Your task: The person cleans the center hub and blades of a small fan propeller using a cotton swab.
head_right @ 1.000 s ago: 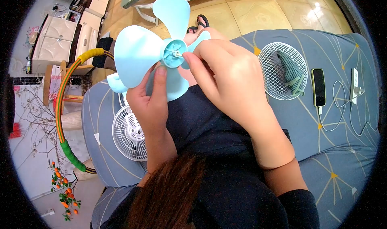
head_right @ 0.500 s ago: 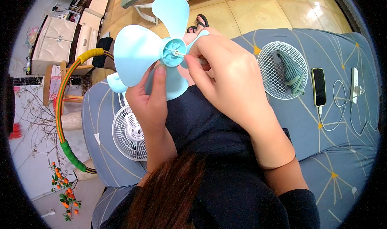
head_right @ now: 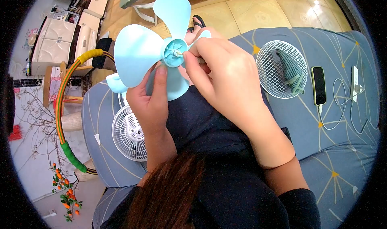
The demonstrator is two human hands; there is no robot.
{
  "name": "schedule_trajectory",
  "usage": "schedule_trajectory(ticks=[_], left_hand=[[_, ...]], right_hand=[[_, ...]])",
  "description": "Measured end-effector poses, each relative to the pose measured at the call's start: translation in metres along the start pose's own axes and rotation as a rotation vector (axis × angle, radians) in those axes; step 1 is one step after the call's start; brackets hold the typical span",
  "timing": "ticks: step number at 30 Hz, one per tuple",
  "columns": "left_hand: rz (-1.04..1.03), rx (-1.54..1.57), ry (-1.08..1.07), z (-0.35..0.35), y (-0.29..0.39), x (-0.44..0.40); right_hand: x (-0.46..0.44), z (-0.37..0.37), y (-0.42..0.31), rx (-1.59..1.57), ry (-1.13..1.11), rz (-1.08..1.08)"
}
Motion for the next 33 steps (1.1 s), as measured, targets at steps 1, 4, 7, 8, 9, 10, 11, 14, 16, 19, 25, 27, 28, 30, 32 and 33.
schedule_trajectory(ticks=[1,4,7,8,9,10,11,14,16,19,25,27,28,30,32,33], left_hand=[[-0.002,-0.005,-0.001,0.000,0.000,0.000],[-0.039,0.010,-0.006,-0.001,0.000,0.002],[-0.005,0.014,-0.026,-0.002,-0.001,0.001],[-0.007,0.012,-0.017,-0.001,-0.001,0.002],[-0.009,0.011,-0.009,-0.001,-0.001,0.001],[-0.012,0.010,-0.001,0.000,-0.001,0.001],[-0.007,-0.013,0.003,0.001,-0.001,0.001],[0.046,-0.049,0.011,0.005,-0.002,-0.001],[0.134,-0.030,0.012,0.006,-0.005,0.001],[0.131,-0.026,0.019,0.007,-0.006,0.001],[0.112,-0.053,0.041,0.012,-0.003,-0.003],[0.048,-0.041,0.050,0.012,-0.001,-0.004],[0.016,-0.035,0.055,0.012,0.000,-0.004],[0.008,-0.025,0.056,0.012,0.000,-0.004],[0.004,-0.009,0.058,0.012,-0.001,-0.004],[0.004,0.001,0.059,0.012,-0.001,-0.004]], right_hand=[[0.000,0.001,0.000,0.034,0.014,0.014],[0.001,0.001,0.002,0.113,0.039,0.040],[0.000,0.001,0.002,0.122,0.012,0.026],[0.000,0.001,0.001,0.113,-0.004,0.016],[-0.001,0.000,0.001,0.104,-0.021,0.005],[-0.001,0.000,0.001,0.076,-0.019,0.007],[-0.001,0.001,0.001,0.048,-0.017,0.008],[-0.001,0.002,0.002,0.017,-0.037,-0.005],[-0.001,0.003,0.002,0.012,-0.049,-0.013],[-0.001,0.005,0.001,0.004,-0.049,-0.008],[-0.003,0.010,-0.001,0.042,-0.054,0.020],[-0.003,0.010,-0.001,0.052,-0.049,0.037],[-0.003,0.011,0.000,0.048,-0.041,0.032],[-0.003,0.011,0.000,0.039,-0.024,0.025],[-0.003,0.012,-0.001,0.040,-0.025,0.032],[-0.003,0.012,-0.001,0.041,-0.025,0.035]])
Point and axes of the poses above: each hand's wrist, its own x-axis away from the middle knuckle, its own z-axis out of the back of the hand, y = z × x, the point moved 9 cm from there along -x, towards the middle knuckle, and after that the axes turned 13 degrees about x, right-handed, at the moved point
